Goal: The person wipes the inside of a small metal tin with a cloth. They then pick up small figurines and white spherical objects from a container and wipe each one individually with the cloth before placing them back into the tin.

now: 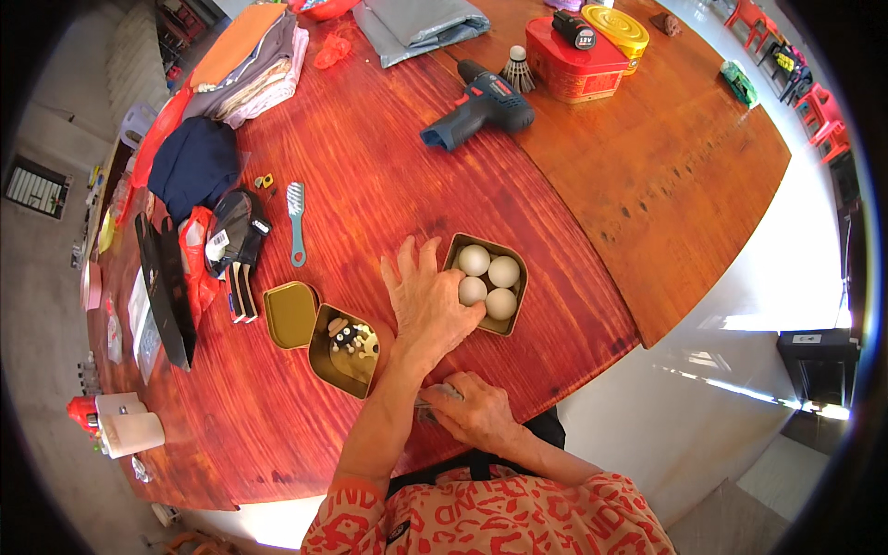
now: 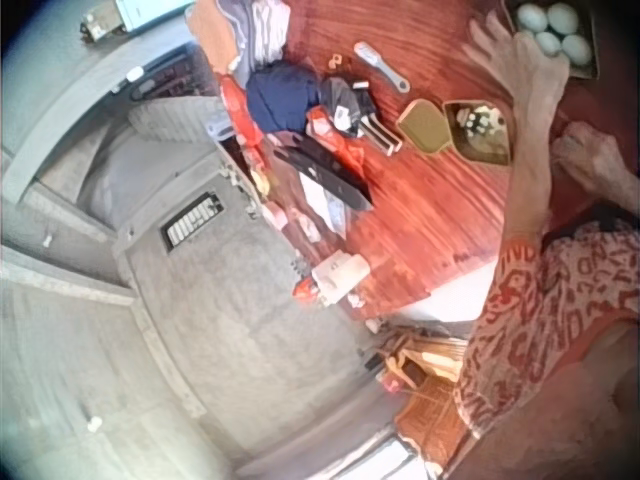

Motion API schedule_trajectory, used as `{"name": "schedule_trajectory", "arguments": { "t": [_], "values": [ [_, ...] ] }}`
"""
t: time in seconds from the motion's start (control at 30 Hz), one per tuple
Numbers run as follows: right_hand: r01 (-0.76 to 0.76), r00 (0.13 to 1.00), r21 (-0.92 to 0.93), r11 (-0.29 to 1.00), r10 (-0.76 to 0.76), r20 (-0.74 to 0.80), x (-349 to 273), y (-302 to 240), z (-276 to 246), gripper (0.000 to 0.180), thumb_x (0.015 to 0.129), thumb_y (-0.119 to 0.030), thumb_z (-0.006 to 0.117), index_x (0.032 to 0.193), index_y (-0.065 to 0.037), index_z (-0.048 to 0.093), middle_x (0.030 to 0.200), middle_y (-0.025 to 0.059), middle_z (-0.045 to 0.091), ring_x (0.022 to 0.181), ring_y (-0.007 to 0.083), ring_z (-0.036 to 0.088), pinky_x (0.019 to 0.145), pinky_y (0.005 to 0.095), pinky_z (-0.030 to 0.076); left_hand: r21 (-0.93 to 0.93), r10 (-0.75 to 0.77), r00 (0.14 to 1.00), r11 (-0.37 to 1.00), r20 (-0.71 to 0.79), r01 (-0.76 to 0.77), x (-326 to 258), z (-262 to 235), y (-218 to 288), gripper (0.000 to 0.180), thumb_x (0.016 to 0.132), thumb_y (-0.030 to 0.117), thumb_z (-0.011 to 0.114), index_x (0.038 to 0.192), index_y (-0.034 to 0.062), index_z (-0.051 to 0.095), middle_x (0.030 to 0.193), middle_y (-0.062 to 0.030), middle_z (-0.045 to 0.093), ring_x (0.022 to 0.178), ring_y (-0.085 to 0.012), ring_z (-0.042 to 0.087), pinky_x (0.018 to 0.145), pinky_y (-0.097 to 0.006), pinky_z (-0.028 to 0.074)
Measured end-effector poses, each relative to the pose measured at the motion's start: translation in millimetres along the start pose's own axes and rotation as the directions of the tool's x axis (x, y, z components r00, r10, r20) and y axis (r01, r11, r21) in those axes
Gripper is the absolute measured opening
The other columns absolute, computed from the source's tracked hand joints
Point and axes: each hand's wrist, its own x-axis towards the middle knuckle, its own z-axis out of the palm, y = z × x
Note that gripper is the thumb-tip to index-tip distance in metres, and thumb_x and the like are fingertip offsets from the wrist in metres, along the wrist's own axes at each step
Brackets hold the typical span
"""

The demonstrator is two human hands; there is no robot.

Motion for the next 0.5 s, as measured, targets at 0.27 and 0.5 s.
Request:
{"name": "schedule_trajectory", "arguments": {
  "t": [0.27, 0.5],
  "values": [
    [-0.007, 1.0, -0.005, 1.0, 0.007, -0.03, -3.9, -1.6, 2.7, 0.029, 0.07, -0.01, 0.069, 0.099, -0.014, 0.067, 0.08, 0.0059, 0.055, 0.067, 0.0223, 0.059, 0.05, 0.0329, 0.05, -0.237, 0.039, 0.957, 0.965, -0.286, -0.11, -15.6, -11.9, -0.2, 0.034, 0.062, 0.03, 0.077, 0.086, 0.0078, 0.07, 0.133, -0.0115, 0.041, 0.129, -0.0373, 0.027, 0.108, -0.055, 0.016],
    [0.011, 0.997, 0.043, 0.999, -0.007, -0.082, -4.1, -11.1, -0.5, 0.023, 0.075, -0.01, 0.066, 0.098, -0.015, 0.067, 0.076, 0.008, 0.051, 0.067, 0.0247, 0.059, 0.056, 0.0358, 0.05, -0.996, -0.053, 0.995, 0.033, -0.088, -0.086, -77.5, -23.7, -19.1, 0.043, 0.078, -0.007, 0.066, 0.118, -0.0029, 0.052, 0.113, -0.016, 0.06, 0.096, -0.0221, 0.064, 0.082, -0.03, 0.055]
  ]
}}
